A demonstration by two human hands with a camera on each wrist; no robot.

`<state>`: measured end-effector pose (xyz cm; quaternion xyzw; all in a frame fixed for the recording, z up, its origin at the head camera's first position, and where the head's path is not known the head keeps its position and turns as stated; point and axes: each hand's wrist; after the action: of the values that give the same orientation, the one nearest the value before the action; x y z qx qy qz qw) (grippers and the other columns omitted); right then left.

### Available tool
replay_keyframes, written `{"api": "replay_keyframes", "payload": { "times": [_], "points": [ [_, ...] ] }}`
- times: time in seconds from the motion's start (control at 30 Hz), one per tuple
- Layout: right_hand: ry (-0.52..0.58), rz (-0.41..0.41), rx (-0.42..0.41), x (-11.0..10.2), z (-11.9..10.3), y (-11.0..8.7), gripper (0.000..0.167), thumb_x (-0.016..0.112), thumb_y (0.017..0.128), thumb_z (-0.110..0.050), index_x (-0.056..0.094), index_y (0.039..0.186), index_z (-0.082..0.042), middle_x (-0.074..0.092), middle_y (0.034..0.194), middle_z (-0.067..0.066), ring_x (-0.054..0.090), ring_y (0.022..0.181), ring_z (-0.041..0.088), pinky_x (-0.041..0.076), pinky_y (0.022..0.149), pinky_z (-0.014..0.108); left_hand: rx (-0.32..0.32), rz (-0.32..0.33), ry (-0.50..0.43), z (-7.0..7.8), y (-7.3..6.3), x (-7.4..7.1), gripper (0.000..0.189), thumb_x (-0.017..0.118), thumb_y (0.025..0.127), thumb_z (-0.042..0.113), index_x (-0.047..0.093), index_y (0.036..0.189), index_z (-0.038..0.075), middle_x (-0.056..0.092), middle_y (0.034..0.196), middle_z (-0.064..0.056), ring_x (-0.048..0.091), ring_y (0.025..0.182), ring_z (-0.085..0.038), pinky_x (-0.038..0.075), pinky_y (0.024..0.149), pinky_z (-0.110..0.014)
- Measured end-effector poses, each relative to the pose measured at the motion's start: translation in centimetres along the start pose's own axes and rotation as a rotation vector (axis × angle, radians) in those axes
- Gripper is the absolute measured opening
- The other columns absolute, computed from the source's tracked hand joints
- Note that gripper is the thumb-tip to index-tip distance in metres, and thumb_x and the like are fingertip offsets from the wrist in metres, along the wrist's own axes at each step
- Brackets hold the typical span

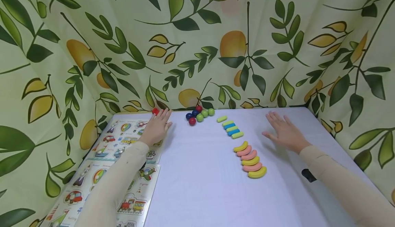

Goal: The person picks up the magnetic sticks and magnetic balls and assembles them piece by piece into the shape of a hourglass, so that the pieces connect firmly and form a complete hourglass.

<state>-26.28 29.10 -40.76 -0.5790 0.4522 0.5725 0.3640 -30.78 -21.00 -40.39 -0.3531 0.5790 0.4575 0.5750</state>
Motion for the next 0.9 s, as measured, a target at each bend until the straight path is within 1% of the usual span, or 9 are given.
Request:
{"api": "replay_keyframes", "payload": {
  "times": [0.27,0.37,0.53,0.6,0.73,0.83,0.9],
  "points": [
    [0.019,0.005,-0.043,0.3,-1.3,-0.3,0.083,0.052,0.099,-0.049,0.023,0.155,0.004,0.020,0.162,0.026,0.018,0.150,0.045,0.009,0.122,0.064,0.018,-0.027,-0.009,1.1,-0.2,0.3,0.062,0.037,0.106,0.036,0.019,0.159,0.010,0.016,0.167,-0.011,0.012,0.155,-0.033,0.010,0.126,-0.055],
    [0.025,0.010,-0.051,0.4,-1.7,-0.4,0.082,0.052,0.098,-0.049,0.024,0.155,0.003,0.021,0.162,0.026,0.019,0.150,0.045,0.010,0.122,0.064,0.030,-0.030,-0.012,1.4,-0.4,0.4,0.062,0.038,0.106,0.036,0.019,0.159,0.010,0.016,0.167,-0.011,0.011,0.155,-0.033,0.011,0.126,-0.054],
    [0.009,-0.007,-0.072,0.6,-2.1,-0.6,0.082,0.054,0.097,-0.050,0.025,0.155,0.001,0.020,0.162,0.025,0.019,0.150,0.045,0.012,0.122,0.063,0.047,-0.029,-0.024,1.8,-0.6,0.6,0.062,0.038,0.106,0.038,0.019,0.159,0.011,0.019,0.166,-0.011,0.013,0.155,-0.033,0.012,0.126,-0.053],
    [-0.007,-0.013,-0.086,0.8,-2.3,-0.6,0.083,0.052,0.098,-0.052,0.025,0.155,0.001,0.021,0.163,0.025,0.020,0.150,0.045,0.013,0.123,0.062,0.054,-0.028,-0.023,2.0,-0.7,0.8,0.062,0.038,0.106,0.038,0.019,0.159,0.012,0.020,0.166,-0.011,0.015,0.154,-0.034,0.012,0.126,-0.053],
    [-0.023,0.001,-0.112,0.8,-2.7,-0.7,0.082,0.050,0.098,-0.054,0.027,0.155,0.001,0.023,0.162,0.024,0.022,0.150,0.044,0.015,0.122,0.062,0.072,-0.036,-0.016,2.4,-0.8,1.0,0.062,0.039,0.106,0.038,0.020,0.159,0.012,0.021,0.166,-0.009,0.018,0.154,-0.034,0.012,0.126,-0.053],
    [0.002,0.013,-0.118,0.8,-3.0,-0.8,0.081,0.053,0.097,-0.052,0.029,0.154,0.001,0.024,0.162,0.024,0.022,0.149,0.044,0.016,0.122,0.062,0.091,-0.058,-0.022,2.7,-0.8,0.9,0.063,0.040,0.105,0.038,0.021,0.159,0.012,0.021,0.166,-0.009,0.018,0.154,-0.033,0.013,0.126,-0.053],
    [0.034,0.012,-0.117,0.7,-3.4,-0.9,0.080,0.056,0.097,-0.050,0.031,0.153,0.001,0.024,0.162,0.024,0.023,0.148,0.045,0.018,0.121,0.062,0.104,-0.078,-0.053,3.0,-0.7,0.9,0.063,0.042,0.105,0.037,0.022,0.159,0.012,0.022,0.166,-0.009,0.018,0.154,-0.033,0.016,0.125,-0.054]
  ]
}}
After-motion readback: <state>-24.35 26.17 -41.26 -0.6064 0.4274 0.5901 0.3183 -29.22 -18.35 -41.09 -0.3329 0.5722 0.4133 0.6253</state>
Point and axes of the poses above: each hand's wrist, its own y-axis towards the middle knuckle, its own x-axis out of the palm, z = x × y
